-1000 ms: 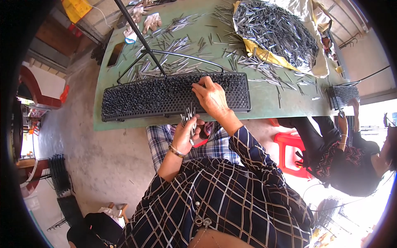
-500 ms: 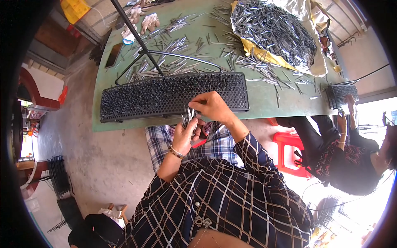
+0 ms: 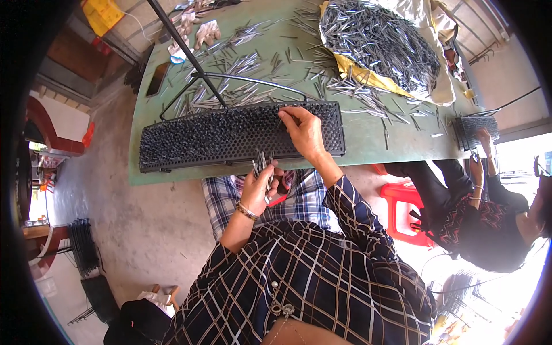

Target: The recorder is inserting small metal pins into a perforated black template as part of an assembly task.

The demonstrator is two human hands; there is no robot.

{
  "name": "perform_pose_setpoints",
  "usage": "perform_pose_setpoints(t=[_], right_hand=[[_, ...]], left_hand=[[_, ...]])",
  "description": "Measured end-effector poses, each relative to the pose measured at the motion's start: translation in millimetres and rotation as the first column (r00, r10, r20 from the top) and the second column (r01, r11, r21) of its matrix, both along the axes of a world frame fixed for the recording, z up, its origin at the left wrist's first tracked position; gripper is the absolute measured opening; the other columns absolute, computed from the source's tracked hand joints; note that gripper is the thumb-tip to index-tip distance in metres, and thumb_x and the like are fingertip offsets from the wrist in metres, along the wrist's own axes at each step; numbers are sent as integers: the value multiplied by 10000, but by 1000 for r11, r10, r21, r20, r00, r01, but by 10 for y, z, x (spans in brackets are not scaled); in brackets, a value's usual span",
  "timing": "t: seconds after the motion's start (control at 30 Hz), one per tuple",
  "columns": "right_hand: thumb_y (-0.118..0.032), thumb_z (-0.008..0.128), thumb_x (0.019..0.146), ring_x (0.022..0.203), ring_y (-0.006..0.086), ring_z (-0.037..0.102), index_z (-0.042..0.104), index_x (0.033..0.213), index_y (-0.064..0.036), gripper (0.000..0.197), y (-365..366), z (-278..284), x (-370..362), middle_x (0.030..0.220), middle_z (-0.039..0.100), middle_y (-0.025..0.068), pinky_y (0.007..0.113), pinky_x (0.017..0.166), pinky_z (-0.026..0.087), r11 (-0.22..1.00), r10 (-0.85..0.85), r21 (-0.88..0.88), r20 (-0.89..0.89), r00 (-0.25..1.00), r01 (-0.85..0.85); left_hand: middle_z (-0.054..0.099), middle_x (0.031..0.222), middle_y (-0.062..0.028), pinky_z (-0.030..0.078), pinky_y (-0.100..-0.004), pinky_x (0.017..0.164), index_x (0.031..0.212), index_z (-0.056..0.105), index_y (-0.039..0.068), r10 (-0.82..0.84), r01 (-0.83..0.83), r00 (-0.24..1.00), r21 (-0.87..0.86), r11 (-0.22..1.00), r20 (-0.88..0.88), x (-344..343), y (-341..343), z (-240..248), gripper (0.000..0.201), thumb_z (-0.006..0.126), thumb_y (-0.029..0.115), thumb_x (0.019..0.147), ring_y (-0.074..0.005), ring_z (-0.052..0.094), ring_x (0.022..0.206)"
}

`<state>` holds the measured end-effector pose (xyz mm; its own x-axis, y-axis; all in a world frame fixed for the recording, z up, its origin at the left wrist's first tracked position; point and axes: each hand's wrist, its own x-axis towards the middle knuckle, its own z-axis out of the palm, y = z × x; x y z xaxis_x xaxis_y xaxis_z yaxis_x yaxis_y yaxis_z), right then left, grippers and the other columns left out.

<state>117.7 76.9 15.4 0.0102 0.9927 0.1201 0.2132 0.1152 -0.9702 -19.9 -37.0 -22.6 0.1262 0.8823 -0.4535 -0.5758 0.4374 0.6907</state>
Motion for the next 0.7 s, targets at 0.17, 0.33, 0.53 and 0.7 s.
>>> perform_pose_setpoints(t=[0.17,0.33,0.53,0.7], right_hand=[[-79,612,844,730,231,628,639,987,-5,163,-19,33,-3,857,622,110,286,624,489,890,21,412,391,920,-195],[-75,601,843,808,323,616,620,1006,-15,175,-39,94,-35,920,613,137,360,696,502,868,85,386,505,859,-313],[-76,593,844,797,324,614,621,993,-15,163,-6,108,-29,898,610,133,360,692,501,869,93,367,535,840,-330],[-81,596,843,790,313,614,636,974,-19,151,13,34,-26,900,608,129,348,683,499,875,123,352,503,855,-333]], left_hand=[[622,829,-65,342,-183,396,1044,591,34,5,-5,1000,-18,1000,-15,-8,-17,-9,228,564,212,903,-56,469,534],[622,829,-63,345,-182,399,1045,590,32,-2,1,1000,-16,1000,-26,-8,-20,2,229,563,210,903,-56,474,551],[621,828,-64,353,-181,412,1048,585,27,5,-5,1000,-19,1000,-25,-26,-25,-13,233,560,209,905,-58,477,567],[619,829,-63,355,-179,419,1049,584,30,-3,3,1000,-23,1000,-15,-14,-20,23,228,559,206,907,-59,478,577]])
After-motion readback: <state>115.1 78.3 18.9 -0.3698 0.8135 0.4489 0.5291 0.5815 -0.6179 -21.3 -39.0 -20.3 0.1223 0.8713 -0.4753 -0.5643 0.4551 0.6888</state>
